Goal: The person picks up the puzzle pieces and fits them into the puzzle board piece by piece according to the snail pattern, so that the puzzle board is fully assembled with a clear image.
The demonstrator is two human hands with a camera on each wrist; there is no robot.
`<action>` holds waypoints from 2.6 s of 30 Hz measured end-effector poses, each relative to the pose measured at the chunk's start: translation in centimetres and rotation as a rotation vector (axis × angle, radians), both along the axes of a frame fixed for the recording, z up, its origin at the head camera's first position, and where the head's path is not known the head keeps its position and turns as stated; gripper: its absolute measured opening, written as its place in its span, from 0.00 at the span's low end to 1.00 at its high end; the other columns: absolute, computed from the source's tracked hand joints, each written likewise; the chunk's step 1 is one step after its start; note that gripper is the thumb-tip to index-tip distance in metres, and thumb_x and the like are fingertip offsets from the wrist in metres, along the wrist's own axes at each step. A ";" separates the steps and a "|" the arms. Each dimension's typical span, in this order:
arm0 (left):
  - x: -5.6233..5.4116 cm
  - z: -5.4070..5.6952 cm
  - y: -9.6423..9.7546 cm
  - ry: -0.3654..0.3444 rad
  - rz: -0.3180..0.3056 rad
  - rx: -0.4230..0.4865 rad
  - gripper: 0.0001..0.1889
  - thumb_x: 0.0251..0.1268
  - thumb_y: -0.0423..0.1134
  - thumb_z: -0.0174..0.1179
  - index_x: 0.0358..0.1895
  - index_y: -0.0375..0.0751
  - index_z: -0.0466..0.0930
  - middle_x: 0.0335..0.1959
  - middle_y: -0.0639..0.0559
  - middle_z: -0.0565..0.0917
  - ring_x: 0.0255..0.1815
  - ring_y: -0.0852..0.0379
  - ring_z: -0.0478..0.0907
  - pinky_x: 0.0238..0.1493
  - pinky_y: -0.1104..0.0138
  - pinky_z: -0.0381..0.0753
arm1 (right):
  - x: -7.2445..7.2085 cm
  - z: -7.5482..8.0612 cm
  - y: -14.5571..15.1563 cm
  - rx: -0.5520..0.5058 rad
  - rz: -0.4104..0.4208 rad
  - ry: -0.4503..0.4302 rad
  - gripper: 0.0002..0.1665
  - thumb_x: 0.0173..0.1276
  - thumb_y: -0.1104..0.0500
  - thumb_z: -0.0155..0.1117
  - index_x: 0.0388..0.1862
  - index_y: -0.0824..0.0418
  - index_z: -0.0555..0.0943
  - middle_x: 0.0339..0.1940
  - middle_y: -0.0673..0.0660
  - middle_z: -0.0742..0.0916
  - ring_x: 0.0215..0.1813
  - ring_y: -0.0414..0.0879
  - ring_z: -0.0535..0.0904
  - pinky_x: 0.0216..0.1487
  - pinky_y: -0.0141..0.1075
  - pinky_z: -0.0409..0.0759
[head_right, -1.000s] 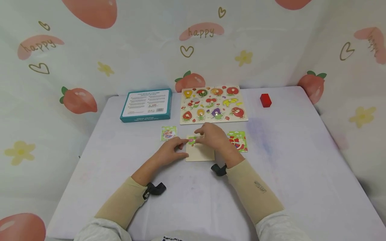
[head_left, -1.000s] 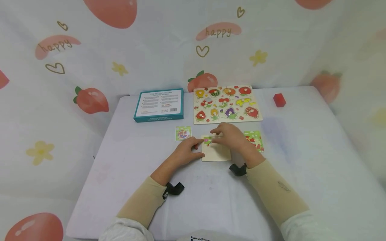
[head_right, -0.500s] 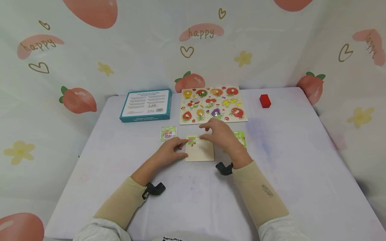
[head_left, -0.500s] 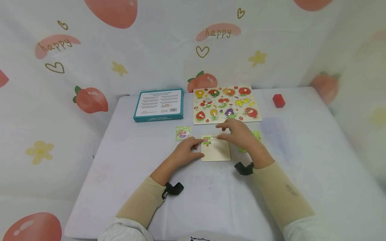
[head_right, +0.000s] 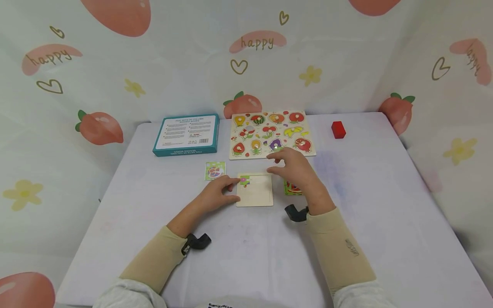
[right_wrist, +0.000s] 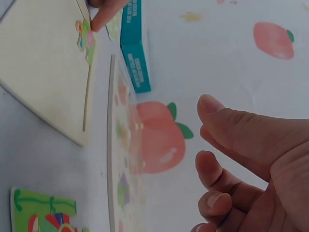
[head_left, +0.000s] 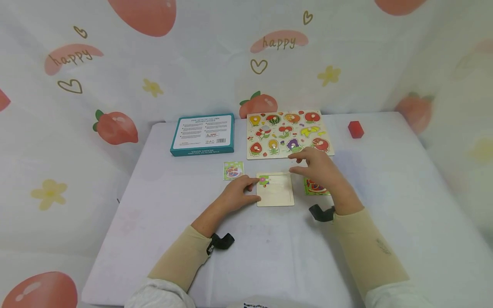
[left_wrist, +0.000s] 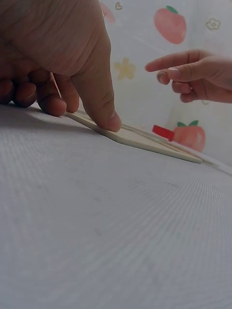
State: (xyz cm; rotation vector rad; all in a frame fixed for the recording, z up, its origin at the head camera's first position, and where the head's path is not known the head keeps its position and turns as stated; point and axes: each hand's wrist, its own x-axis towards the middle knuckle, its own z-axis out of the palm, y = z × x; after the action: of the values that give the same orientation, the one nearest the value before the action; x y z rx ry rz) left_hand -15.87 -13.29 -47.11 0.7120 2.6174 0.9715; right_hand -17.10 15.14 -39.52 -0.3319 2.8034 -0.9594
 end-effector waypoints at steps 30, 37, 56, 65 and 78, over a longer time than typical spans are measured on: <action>0.1 0.0 0.0 0.013 -0.004 0.001 0.31 0.61 0.41 0.75 0.67 0.38 0.79 0.35 0.53 0.71 0.41 0.55 0.69 0.43 0.64 0.67 | 0.1 -1.5 6.0 0.001 -0.193 -0.193 0.32 0.71 0.50 0.70 0.71 0.60 0.77 0.56 0.64 0.79 0.54 0.58 0.69 0.45 0.45 0.78; 0.1 0.0 -0.1 0.012 0.000 -0.006 0.31 0.62 0.41 0.75 0.68 0.38 0.78 0.35 0.53 0.71 0.41 0.56 0.69 0.43 0.64 0.67 | -0.2 -2.9 7.2 -0.012 -0.203 -0.259 0.31 0.72 0.51 0.68 0.71 0.60 0.77 0.56 0.64 0.78 0.56 0.59 0.70 0.47 0.46 0.79; -0.1 -0.4 -0.1 0.014 -0.006 0.010 0.30 0.62 0.41 0.75 0.67 0.37 0.78 0.35 0.53 0.71 0.41 0.56 0.68 0.42 0.64 0.67 | -0.8 -4.5 6.7 0.024 -0.201 -0.349 0.28 0.71 0.54 0.70 0.68 0.62 0.80 0.56 0.65 0.80 0.59 0.60 0.72 0.47 0.44 0.83; -0.1 -0.3 -0.2 0.013 -0.009 0.014 0.30 0.61 0.41 0.75 0.67 0.37 0.79 0.34 0.53 0.71 0.41 0.56 0.68 0.43 0.64 0.67 | -0.6 -4.4 6.4 0.063 -0.186 -0.265 0.25 0.70 0.56 0.71 0.64 0.63 0.82 0.55 0.66 0.81 0.57 0.60 0.73 0.45 0.45 0.84; 0.0 -0.2 -0.1 0.012 -0.007 -0.002 0.30 0.62 0.41 0.74 0.66 0.38 0.79 0.34 0.53 0.71 0.41 0.56 0.68 0.42 0.64 0.67 | -0.7 -4.3 6.6 0.066 -0.158 -0.270 0.26 0.70 0.55 0.72 0.64 0.63 0.82 0.54 0.65 0.81 0.58 0.60 0.71 0.48 0.46 0.82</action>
State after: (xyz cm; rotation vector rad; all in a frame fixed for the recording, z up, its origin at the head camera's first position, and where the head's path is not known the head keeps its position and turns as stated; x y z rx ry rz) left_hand -15.91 -13.37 -47.36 0.7280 2.6245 0.9659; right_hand -17.77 21.74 -43.84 0.0281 2.6339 -0.8659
